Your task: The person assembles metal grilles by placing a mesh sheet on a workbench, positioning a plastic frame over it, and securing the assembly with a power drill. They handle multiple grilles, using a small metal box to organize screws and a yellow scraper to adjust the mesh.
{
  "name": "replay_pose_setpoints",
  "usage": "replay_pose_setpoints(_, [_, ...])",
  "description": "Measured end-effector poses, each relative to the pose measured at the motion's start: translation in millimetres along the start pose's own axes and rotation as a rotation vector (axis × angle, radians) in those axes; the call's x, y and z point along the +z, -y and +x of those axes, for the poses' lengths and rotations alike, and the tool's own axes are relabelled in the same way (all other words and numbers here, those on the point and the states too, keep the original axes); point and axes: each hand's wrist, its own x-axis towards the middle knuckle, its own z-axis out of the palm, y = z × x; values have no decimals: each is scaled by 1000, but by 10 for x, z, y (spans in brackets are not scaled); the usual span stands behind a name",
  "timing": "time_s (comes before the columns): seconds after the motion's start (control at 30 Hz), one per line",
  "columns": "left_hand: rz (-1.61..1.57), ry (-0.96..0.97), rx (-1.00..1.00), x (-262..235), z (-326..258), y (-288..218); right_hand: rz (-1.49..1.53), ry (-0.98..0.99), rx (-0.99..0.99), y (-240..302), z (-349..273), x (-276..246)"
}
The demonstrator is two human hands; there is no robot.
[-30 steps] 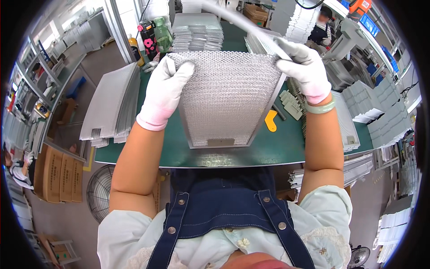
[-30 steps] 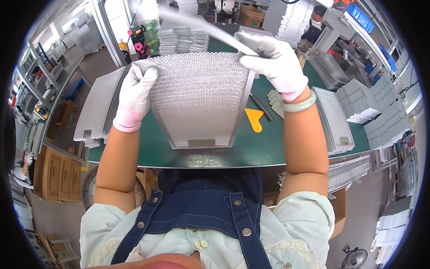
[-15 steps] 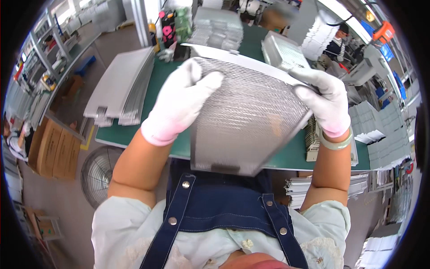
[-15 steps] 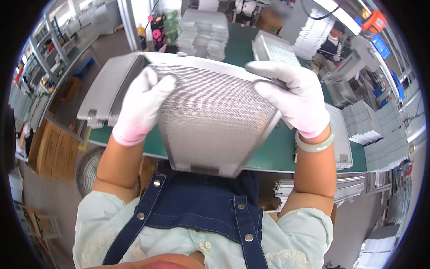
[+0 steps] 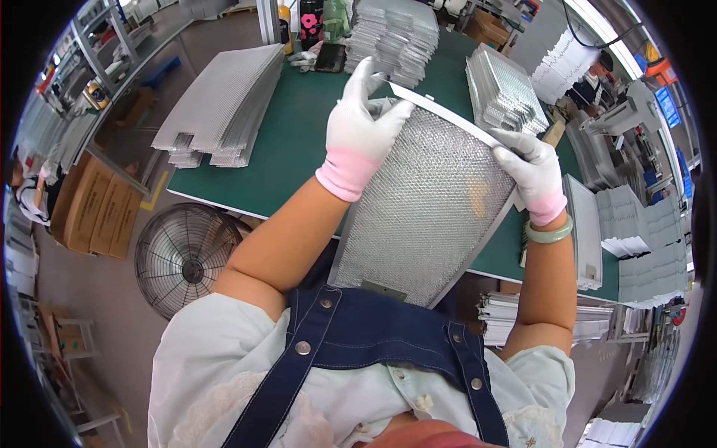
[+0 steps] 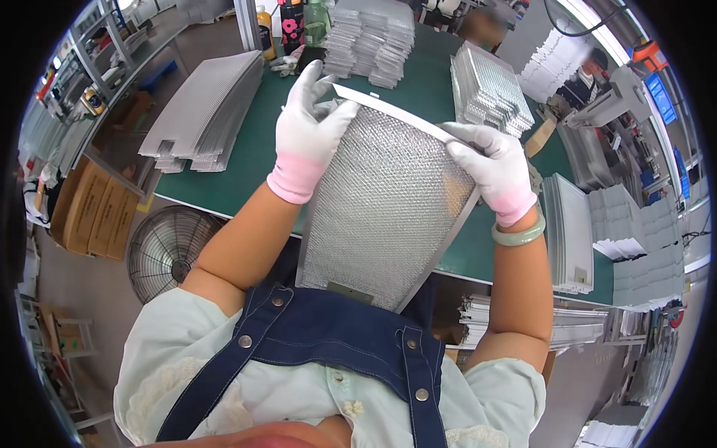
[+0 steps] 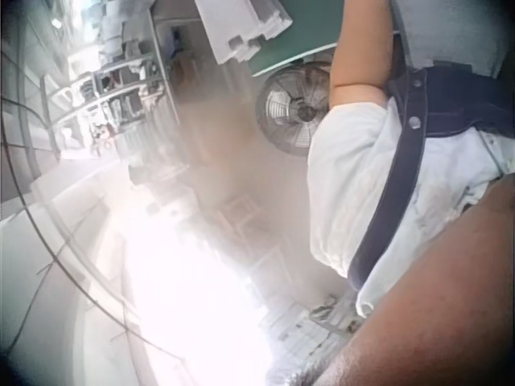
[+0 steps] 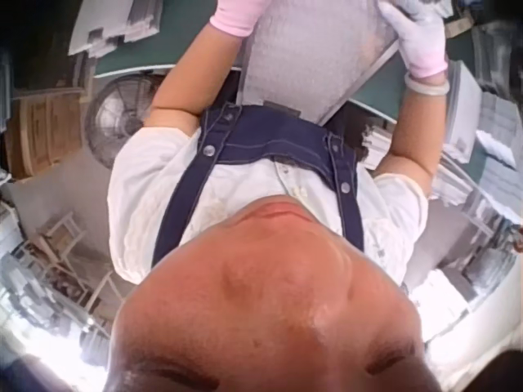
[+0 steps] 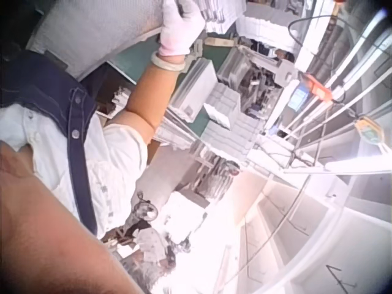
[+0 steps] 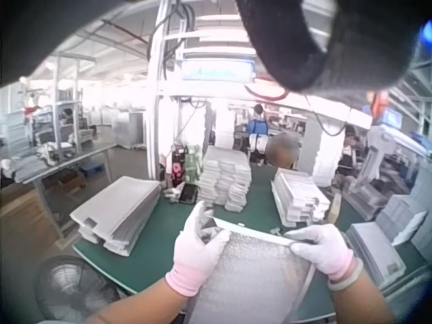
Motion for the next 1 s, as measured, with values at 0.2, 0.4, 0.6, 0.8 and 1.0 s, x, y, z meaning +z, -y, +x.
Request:
replay_pose_setpoints(0.2, [135, -29, 137, 2, 16, 144, -3, -34, 11, 32, -23, 35])
replay_pose_setpoints(0.4, [-199, 119, -101, -39, -13, 68, -72, -80, -14, 118, -65, 42])
replay_pose_setpoints(0.6, [-546, 247, -166, -168, -46, -126, -66, -51, -60, 54, -60, -98])
replay_pose_setpoints(0.8, [-458, 299, -165, -310, -62, -138, 22, -26, -91, 16, -61, -102])
replay_pose_setpoints(1.0, [-636, 367, -190, -429, -93, -167, 79, 41, -115, -12, -82, -159])
